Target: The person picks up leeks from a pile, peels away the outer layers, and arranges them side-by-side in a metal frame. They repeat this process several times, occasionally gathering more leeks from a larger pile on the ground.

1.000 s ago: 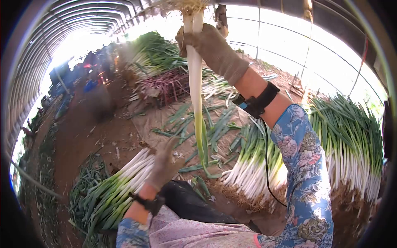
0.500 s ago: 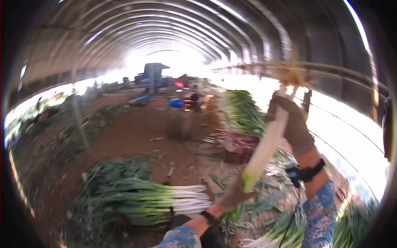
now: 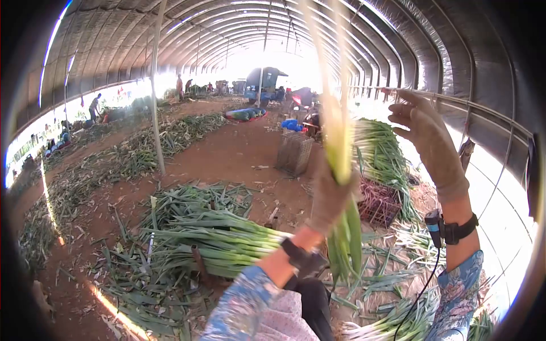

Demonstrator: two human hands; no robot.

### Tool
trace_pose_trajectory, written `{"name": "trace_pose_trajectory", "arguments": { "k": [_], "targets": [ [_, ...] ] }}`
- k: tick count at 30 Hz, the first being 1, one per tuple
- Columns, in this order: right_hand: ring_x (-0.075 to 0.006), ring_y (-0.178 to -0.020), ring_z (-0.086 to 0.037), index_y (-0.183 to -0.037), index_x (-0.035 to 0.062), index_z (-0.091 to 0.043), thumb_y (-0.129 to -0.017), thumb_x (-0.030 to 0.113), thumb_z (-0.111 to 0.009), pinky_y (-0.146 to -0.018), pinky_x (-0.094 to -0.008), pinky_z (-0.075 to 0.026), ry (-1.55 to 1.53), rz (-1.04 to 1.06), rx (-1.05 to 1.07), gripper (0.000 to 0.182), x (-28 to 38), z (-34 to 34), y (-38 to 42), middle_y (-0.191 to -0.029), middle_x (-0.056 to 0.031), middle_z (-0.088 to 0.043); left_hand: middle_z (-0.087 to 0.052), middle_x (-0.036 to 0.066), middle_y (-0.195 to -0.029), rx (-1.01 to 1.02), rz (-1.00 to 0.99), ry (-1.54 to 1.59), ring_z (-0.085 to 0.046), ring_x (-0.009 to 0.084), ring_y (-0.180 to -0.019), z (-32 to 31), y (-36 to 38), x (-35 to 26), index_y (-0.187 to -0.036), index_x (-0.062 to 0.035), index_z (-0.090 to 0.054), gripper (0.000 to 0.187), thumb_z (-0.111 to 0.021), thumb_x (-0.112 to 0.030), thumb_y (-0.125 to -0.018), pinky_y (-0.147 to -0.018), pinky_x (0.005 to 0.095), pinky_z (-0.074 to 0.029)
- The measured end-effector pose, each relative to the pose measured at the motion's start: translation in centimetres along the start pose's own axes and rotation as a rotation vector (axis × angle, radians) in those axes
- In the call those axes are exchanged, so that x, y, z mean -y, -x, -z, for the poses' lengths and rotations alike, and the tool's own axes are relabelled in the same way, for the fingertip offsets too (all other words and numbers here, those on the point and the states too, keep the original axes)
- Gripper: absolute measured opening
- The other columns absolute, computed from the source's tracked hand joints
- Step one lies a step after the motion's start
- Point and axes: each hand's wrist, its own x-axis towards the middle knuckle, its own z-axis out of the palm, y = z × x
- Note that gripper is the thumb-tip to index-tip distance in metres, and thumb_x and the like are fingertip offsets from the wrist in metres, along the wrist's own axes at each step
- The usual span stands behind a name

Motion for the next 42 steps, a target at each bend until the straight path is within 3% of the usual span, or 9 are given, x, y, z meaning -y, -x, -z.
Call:
{"name": "trace_pose_trajectory", "arguments": {
  "k": [5, 14, 20, 22, 24, 27, 31, 37, 42],
  "targets": [
    [-0.0185, -0.11, -0.064, -0.134, -0.0019, -0.054, -0.09, 0.045, -0.067, -0.098, -0.033, -0.049, 0.052, -0.238, 0.014, 0.065, -3.4, 1.3, 5.7, -0.116, -0.0116, -0.067, -0.063, 0.005, -0.077, -0.184, -0.283, -0.267, -0.064, 0.0166, -0.071, 15.3, -9.1, -1.3, -0.1, -0.0047, -0.057, 0.027, -0.056, -0.031, -0.099, -0.063, 0.0302, -0.053],
    [-0.0219, -0.103, -0.068, -0.125, -0.0004, -0.061, -0.097, 0.024, -0.062, -0.094, -0.0347, -0.055, -0.144, -0.659, -0.003, 0.037, -15.3, 0.7, 15.8, -0.112, -0.0129, -0.069, -0.07, 0.01, -0.09, -0.324, -0.494, -1.155, -0.068, 0.0193, -0.074, 36.1, -16.9, -12.4, -0.118, 0.0002, -0.056, 0.047, -0.072, -0.033, -0.088, -0.066, 0.0338, -0.055],
    [-0.0224, -0.101, -0.07, -0.123, -0.0065, -0.06, -0.1, 0.017, -0.056, -0.091, -0.0344, -0.057, -0.188, -0.673, 0.028, 0.033, -26.5, 0.4, 23.1, -0.111, -0.0149, -0.07, -0.05, 0.023, -0.14, 0.181, -0.409, -1.764, -0.051, 0.0418, -0.122, 39.1, -10.3, 9.4, -0.149, -0.0003, -0.04, 0.074, -0.067, -0.031, -0.087, -0.107, 0.0499, -0.041],
    [-0.022, -0.099, -0.07, -0.122, -0.0068, -0.061, -0.1, 0.017, -0.056, -0.091, -0.0341, -0.056, -0.347, -0.891, -0.129, 0.033, -28.8, -0.7, 25.5, -0.111, -0.0154, -0.07, -0.06, 0.021, -0.118, 0.292, -0.638, -1.579, -0.059, 0.0403, -0.108, 36.4, -6.7, 17.1, -0.137, -0.0014, -0.052, 0.054, -0.059, -0.016, -0.086, -0.096, 0.0496, -0.047],
    [-0.0221, -0.098, -0.07, -0.12, -0.0051, -0.064, -0.099, 0.017, -0.058, -0.092, -0.0343, -0.056, -0.142, -0.774, 0.013, 0.031, -31.1, -1.4, 27.8, -0.113, -0.0151, -0.069, -0.065, 0.015, -0.086, 0.502, -0.356, -1.406, -0.064, 0.0376, -0.08, 33.5, -3.5, 23.6, -0.102, -0.0062, -0.064, 0.023, -0.059, -0.009, -0.08, -0.071, 0.0497, -0.049],
    [-0.0219, -0.1, -0.07, -0.121, -0.0042, -0.062, -0.097, 0.018, -0.061, -0.087, -0.0345, -0.057, -0.33, -1.224, -0.139, 0.032, -34.0, -2.2, 30.5, -0.107, -0.0131, -0.071, -0.065, 0.012, -0.088, 0.699, -0.22, -1.264, -0.065, 0.036, -0.084, 30.7, 1.6, 32.7, -0.101, -0.0103, -0.065, 0.025, -0.06, -0.009, -0.077, -0.074, 0.0493, -0.048],
    [-0.021, -0.097, -0.07, -0.118, -0.0055, -0.064, -0.097, 0.017, -0.061, -0.088, -0.0339, -0.056, -0.279, -1.244, -0.161, 0.031, -39.6, -3.9, 34.0, -0.106, -0.0121, -0.071, -0.065, 0.012, -0.103, 0.762, -0.095, -1.266, -0.06, 0.0311, -0.106, 29.5, 10.7, 44.4, -0.111, -0.0131, -0.065, 0.034, -0.056, -0.007, -0.079, -0.101, 0.0487, -0.042],
    [-0.0181, -0.092, -0.067, -0.112, -0.0022, -0.065, -0.094, 0.015, -0.062, -0.084, -0.0312, -0.052, 0.025, -1.102, 0.101, 0.025, -44.2, -10.1, 27.3, -0.101, -0.0089, -0.071, -0.06, 0.015, -0.123, 0.847, 0.024, -1.412, -0.051, 0.0321, -0.124, 27.2, 13.1, 42.7, -0.135, -0.0112, -0.057, 0.053, -0.061, -0.013, -0.082, -0.115, 0.0572, -0.028],
    [-0.0356, -0.102, -0.063, -0.112, 0.005, -0.062, -0.088, 0.016, -0.069, -0.089, -0.0444, -0.05, 0.403, -0.483, 0.299, 0.028, -52.9, -15.9, 21.9, -0.106, -0.0153, -0.066, -0.054, 0.017, -0.137, 0.889, 0.139, -1.197, -0.044, 0.0339, -0.136, 28.1, 14.1, 40.1, -0.14, -0.0088, -0.051, 0.072, -0.077, -0.023, -0.074, -0.12, 0.0548, -0.022]
  ]
}}
